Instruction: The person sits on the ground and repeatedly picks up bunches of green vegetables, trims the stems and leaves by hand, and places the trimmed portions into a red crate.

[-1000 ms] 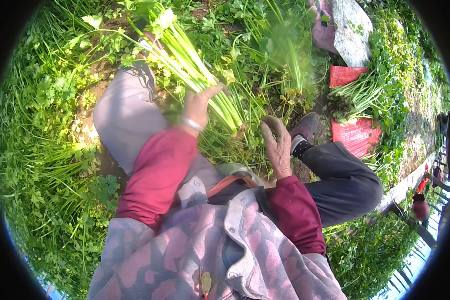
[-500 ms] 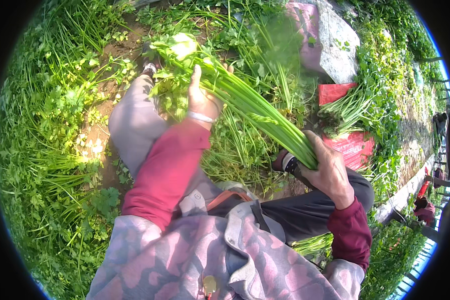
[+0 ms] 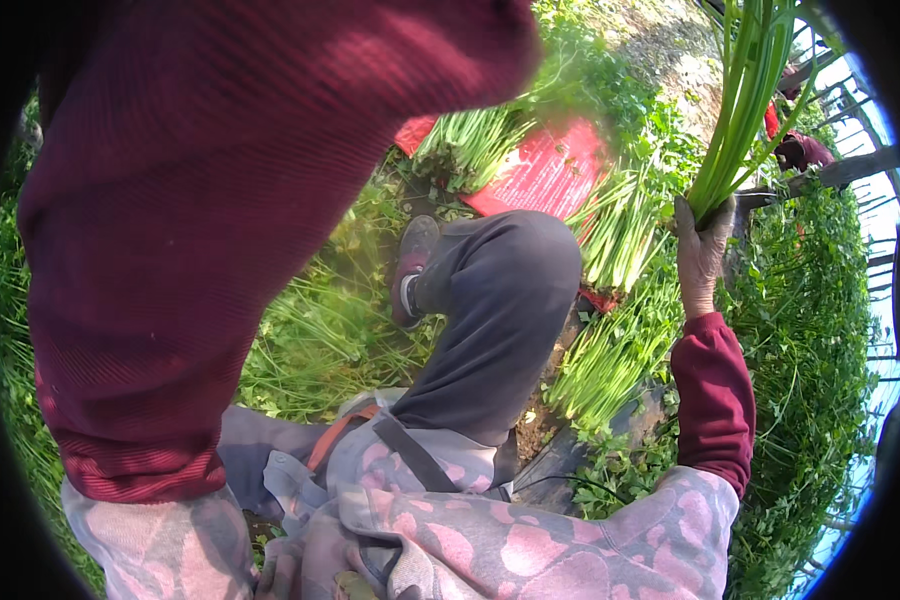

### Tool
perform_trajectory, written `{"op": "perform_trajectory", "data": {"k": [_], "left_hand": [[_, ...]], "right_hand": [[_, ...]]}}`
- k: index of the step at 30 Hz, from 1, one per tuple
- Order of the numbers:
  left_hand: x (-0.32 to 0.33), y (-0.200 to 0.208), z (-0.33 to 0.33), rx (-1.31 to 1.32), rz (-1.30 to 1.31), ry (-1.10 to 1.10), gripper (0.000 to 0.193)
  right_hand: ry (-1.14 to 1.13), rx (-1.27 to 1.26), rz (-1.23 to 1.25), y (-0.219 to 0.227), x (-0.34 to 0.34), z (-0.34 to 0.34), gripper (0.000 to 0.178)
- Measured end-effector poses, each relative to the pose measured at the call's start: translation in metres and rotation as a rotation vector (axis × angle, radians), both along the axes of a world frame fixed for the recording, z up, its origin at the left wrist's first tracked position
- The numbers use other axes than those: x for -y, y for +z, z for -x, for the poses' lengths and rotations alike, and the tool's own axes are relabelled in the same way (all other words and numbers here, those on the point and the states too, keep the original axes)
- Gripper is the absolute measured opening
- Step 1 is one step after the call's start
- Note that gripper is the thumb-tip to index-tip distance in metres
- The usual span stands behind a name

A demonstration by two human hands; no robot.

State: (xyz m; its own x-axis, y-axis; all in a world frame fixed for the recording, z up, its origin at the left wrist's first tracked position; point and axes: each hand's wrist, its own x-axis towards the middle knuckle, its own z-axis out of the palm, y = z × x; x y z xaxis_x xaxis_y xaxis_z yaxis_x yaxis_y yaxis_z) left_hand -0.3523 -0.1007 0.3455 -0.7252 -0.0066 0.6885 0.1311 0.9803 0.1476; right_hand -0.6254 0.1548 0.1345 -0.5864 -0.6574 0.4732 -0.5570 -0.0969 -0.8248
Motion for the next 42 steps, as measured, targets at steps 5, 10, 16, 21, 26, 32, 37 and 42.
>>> {"op": "perform_trajectory", "data": {"k": [5, 10, 16, 21, 26, 32, 37, 42], "left_hand": [[-0.022, -0.090, 0.071, 0.225, -0.906, -0.204, 0.045], [0.011, -0.200, -0.028, 0.105, -1.582, 0.226, 0.063], [0.007, -0.276, -0.213, 0.039, -1.773, 0.813, 0.049], [-0.037, -0.336, -0.320, 0.007, -1.851, 1.086, 0.035], [-0.104, -0.437, -0.319, 0.114, -2.002, 1.155, 0.030], [-0.150, -0.555, -0.291, 0.085, -2.154, 1.468, 0.059], [-0.148, -0.592, -0.291, -0.027, -1.947, 1.548, 0.049], [-0.139, -0.581, -0.295, -0.263, -2.317, 1.204, 0.030]], "right_hand": [[-0.267, 0.314, -0.166, -0.060, -0.055, 0.066, 0.051], [-0.428, 0.110, -0.393, -0.196, -0.072, 0.158, 0.067], [-0.536, 0.511, -1.055, -0.346, -0.111, 0.218, 0.042], [-0.335, -0.146, -1.398, -0.314, -0.115, 0.263, 0.051], [-0.058, 0.272, -0.970, -0.171, 0.067, 0.182, 0.038], [0.996, -0.052, -0.923, -0.085, 0.255, -0.132, 0.032], [1.411, -0.229, -1.242, -0.172, 0.250, -0.322, 0.027], [1.069, -0.075, -1.399, -0.281, 0.150, -0.393, 0.051]]}}
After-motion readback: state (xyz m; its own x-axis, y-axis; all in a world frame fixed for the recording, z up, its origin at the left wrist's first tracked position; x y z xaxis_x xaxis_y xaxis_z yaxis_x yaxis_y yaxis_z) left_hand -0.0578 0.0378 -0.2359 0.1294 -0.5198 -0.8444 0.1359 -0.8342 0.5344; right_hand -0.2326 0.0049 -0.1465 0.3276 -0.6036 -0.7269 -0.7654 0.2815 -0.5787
